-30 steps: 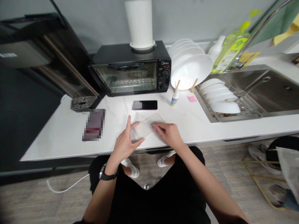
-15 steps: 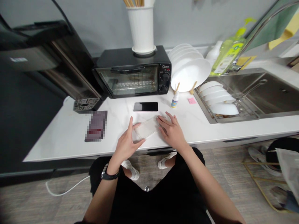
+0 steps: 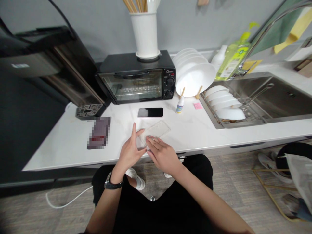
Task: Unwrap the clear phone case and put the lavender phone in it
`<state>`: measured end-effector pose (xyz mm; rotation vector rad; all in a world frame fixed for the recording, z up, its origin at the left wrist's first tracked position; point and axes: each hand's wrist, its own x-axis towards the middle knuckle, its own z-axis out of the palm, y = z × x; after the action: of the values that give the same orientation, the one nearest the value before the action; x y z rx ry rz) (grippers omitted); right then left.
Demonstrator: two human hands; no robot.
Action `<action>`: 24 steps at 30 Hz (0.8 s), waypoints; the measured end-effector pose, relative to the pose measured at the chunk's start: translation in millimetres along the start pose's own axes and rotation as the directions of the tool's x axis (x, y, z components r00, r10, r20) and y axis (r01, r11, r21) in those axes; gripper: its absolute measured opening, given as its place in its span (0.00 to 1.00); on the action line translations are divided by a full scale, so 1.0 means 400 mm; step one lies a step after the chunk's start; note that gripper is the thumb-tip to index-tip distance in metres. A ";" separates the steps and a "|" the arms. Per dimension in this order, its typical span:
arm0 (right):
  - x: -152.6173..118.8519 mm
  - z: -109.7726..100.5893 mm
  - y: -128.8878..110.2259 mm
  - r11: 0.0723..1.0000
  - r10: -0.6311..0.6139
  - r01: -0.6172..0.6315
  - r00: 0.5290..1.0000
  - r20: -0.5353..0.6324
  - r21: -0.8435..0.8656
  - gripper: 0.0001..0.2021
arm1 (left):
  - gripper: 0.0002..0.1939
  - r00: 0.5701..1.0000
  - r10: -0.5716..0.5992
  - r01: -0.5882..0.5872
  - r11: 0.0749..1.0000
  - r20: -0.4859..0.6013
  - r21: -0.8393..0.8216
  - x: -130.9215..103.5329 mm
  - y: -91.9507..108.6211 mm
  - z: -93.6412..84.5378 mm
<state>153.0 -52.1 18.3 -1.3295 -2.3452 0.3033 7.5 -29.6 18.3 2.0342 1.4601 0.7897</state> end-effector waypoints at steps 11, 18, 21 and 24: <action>0.061 0.023 0.050 0.978 0.171 -0.189 0.969 -0.179 -0.093 0.24 | 0.39 1.000 -0.009 0.009 1.000 -0.001 0.012 0.004 0.008 0.000; 0.034 0.031 -0.021 0.999 0.038 -0.038 0.997 -0.071 0.004 0.22 | 0.40 1.000 -0.021 0.021 1.000 0.003 -0.008 0.003 0.000 0.002; 0.007 0.006 0.005 1.000 0.020 -0.019 0.999 -0.033 0.005 0.21 | 0.40 1.000 -0.025 0.025 1.000 -0.003 -0.004 0.004 0.000 0.004; -0.006 -0.016 0.045 0.996 0.076 -0.078 0.996 -0.045 -0.032 0.21 | 0.39 1.000 -0.028 0.028 1.000 -0.007 0.002 0.006 0.004 0.003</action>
<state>170.8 -44.8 16.3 -1.4307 -2.2766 0.2559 9.9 -28.0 18.8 2.0102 1.4908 0.7850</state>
